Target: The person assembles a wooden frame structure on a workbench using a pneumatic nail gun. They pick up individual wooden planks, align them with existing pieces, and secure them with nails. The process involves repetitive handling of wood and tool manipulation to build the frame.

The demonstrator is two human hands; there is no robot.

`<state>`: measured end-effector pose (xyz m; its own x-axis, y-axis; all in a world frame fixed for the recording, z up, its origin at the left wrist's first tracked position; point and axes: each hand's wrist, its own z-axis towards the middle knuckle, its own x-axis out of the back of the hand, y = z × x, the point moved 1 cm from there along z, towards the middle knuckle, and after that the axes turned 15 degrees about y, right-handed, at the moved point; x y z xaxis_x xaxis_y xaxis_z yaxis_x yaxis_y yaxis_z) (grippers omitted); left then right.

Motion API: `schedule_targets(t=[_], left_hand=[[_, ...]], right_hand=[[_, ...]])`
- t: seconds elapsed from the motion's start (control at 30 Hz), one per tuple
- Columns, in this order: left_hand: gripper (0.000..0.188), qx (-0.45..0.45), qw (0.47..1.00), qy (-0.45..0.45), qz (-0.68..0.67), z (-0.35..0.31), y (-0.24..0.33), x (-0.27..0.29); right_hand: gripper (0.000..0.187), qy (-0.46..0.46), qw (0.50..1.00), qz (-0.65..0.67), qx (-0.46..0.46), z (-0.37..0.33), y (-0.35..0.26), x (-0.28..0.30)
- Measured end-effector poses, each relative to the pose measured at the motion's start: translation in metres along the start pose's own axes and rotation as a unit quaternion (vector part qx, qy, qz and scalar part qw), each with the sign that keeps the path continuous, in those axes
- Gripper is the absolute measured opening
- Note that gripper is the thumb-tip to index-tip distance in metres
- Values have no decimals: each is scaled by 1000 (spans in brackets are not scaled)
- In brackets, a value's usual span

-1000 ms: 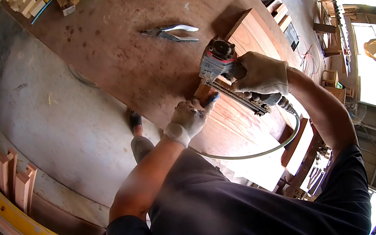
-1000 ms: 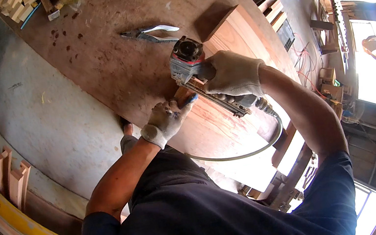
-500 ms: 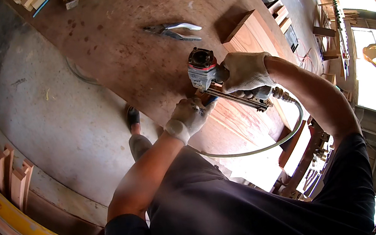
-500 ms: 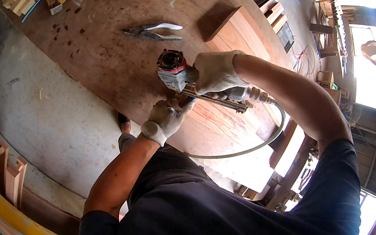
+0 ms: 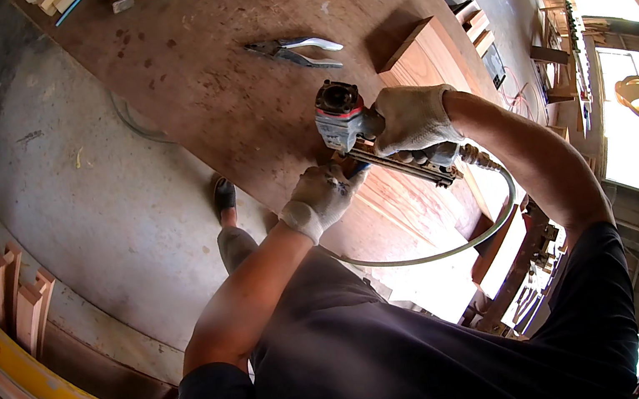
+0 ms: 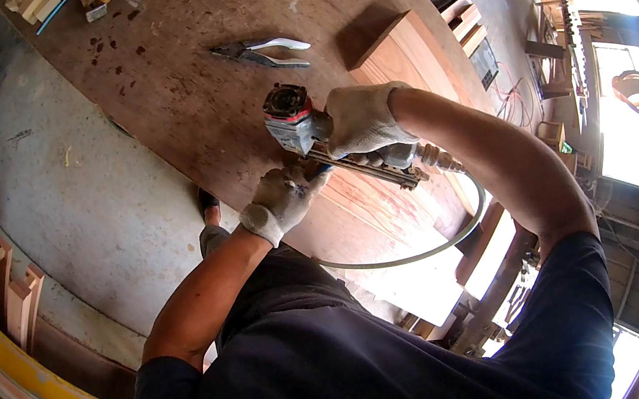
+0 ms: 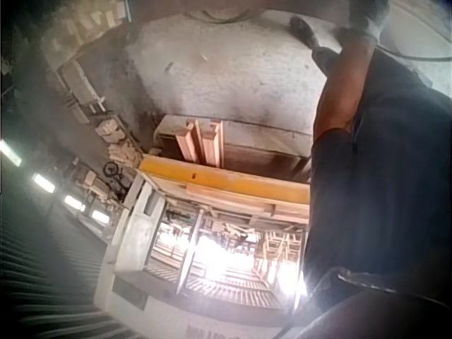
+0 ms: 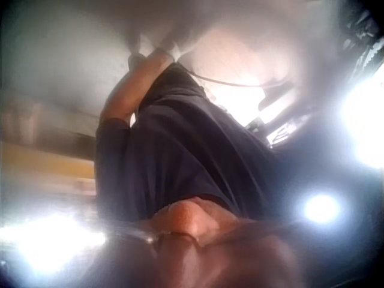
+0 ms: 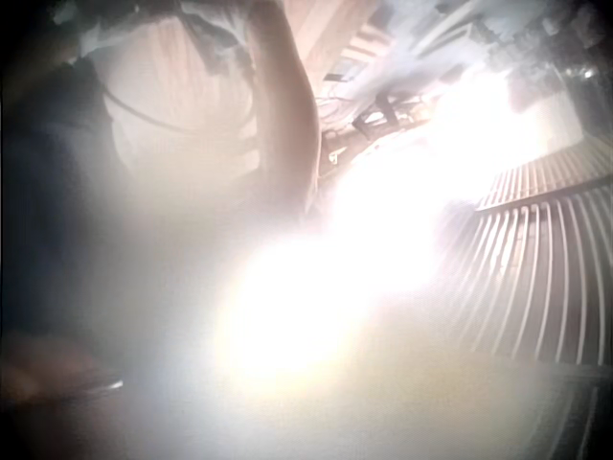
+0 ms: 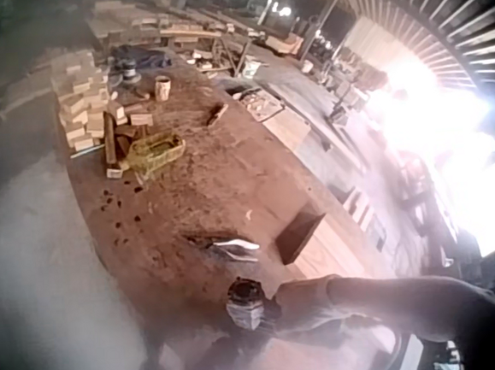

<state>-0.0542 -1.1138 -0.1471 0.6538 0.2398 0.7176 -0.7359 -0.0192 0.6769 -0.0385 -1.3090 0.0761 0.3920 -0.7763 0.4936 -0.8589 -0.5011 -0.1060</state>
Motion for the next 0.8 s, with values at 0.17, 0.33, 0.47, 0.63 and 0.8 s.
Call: schedule_targets(t=[0.17,0.33,0.47,0.63,0.8], left_hand=[[40,27,993,46,-102,-1,-4,0],[43,-71,996,57,-23,-2,-6,4],[55,-74,991,94,-64,-2,-6,8],[57,-88,995,51,-1,-3,-7,5],[55,-81,995,64,-10,-2,-6,3]], right_hand=[[26,1,1000,17,-2,0,2,0],[25,7,1000,22,-9,0,5,-1],[23,8,1000,22,-13,1,5,-1],[20,11,1000,16,-7,1,2,-1],[22,1,1000,1,-9,4,2,-2]])
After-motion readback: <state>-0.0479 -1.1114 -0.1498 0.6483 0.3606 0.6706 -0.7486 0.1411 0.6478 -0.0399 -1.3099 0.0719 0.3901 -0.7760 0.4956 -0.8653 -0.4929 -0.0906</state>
